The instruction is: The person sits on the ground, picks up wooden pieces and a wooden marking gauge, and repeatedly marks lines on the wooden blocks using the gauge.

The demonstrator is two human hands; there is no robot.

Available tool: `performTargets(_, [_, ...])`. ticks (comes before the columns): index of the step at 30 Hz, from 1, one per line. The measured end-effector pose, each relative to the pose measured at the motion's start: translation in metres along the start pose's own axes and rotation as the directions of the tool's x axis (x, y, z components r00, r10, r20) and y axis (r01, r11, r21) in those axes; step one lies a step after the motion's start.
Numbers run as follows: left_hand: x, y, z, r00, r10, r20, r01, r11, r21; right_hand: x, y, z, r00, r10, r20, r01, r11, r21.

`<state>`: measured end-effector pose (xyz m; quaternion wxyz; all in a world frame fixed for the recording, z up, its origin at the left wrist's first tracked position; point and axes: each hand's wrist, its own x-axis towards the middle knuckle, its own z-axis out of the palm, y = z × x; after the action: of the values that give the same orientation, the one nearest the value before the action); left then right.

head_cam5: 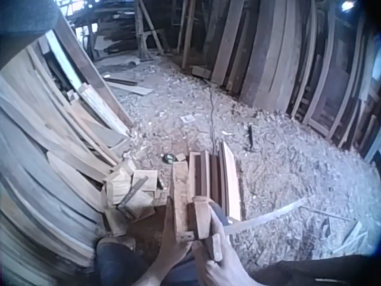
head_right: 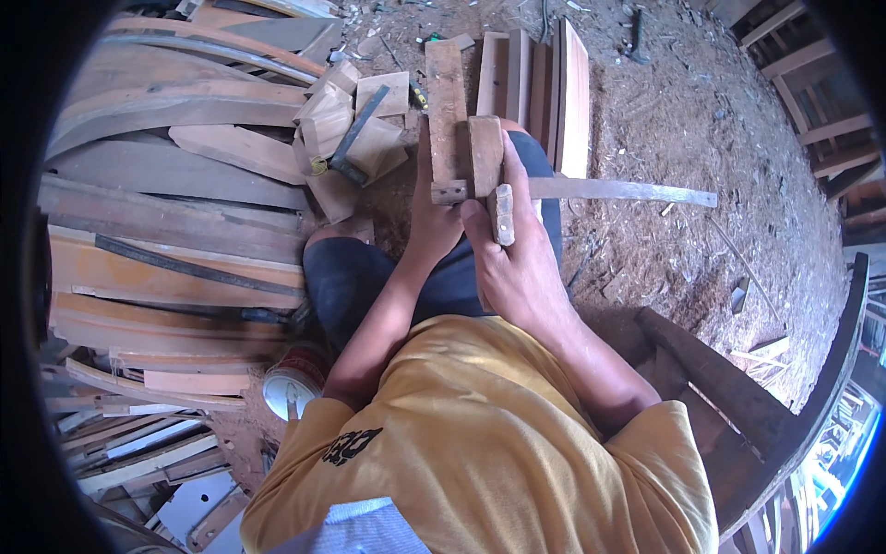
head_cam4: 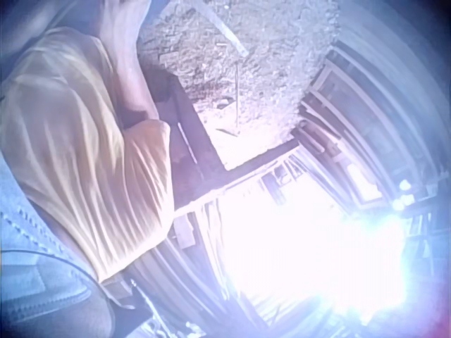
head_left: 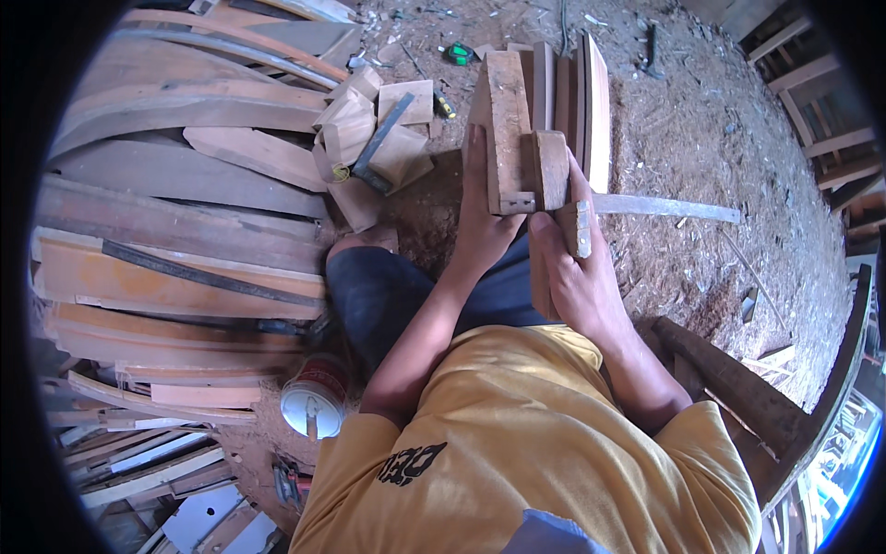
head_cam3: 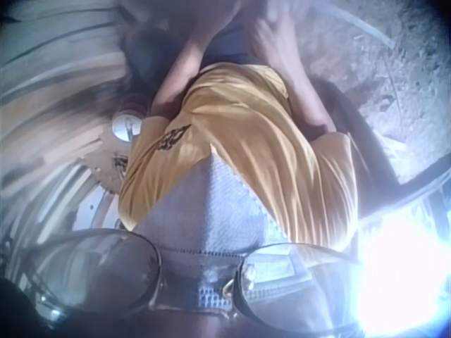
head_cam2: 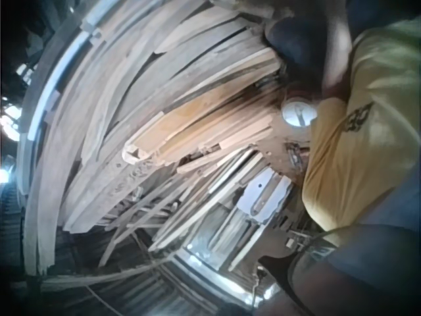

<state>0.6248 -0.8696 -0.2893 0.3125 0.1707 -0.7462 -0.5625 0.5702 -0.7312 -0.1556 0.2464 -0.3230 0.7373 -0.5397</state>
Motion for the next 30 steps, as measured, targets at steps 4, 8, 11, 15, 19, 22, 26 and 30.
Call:
performTargets(4, [-0.004,0.002,0.001,1.0,-0.011,-0.004,0.011,1.0,-0.01,0.004,0.001,0.0,1.0,-0.005,-0.011,0.005,1.0,-0.009])
performTargets(8, [-0.009,0.0,0.005,0.997,-0.004,0.082,-0.013,0.979,0.202,0.052,0.011,-0.006,0.993,-0.08,-0.088,0.086,0.994,0.063])
performTargets(11, [-0.006,-0.002,0.008,0.992,0.119,0.033,-0.123,0.975,0.186,0.093,0.018,-0.011,0.99,-0.107,-0.089,0.11,0.994,0.027])
performTargets(15, [-0.007,0.002,0.006,0.991,0.133,0.007,-0.131,0.966,0.222,0.131,0.016,-0.016,0.988,-0.114,-0.106,0.114,0.993,-0.01])
performTargets(19, [-0.007,0.007,0.005,0.976,0.217,0.01,-0.209,0.926,0.315,0.14,0.015,-0.022,0.997,0.012,-0.077,-0.011,1.0,0.011])
performTargets(22, [-0.009,0.002,0.005,0.988,0.156,-0.011,-0.149,0.958,0.246,0.127,0.015,-0.018,0.998,-0.057,-0.002,0.056,0.993,-0.105])
performTargets(26, [-0.006,-0.007,0.006,0.994,0.109,0.003,-0.108,0.973,0.206,0.11,0.02,-0.008,0.986,-0.126,-0.107,0.121,0.991,-0.051])
performTargets(30, [0.003,-0.004,0.004,0.997,0.065,-0.045,-0.06,0.991,0.117,0.13,0.007,-0.006,0.995,-0.083,-0.063,0.081,0.996,-0.034])
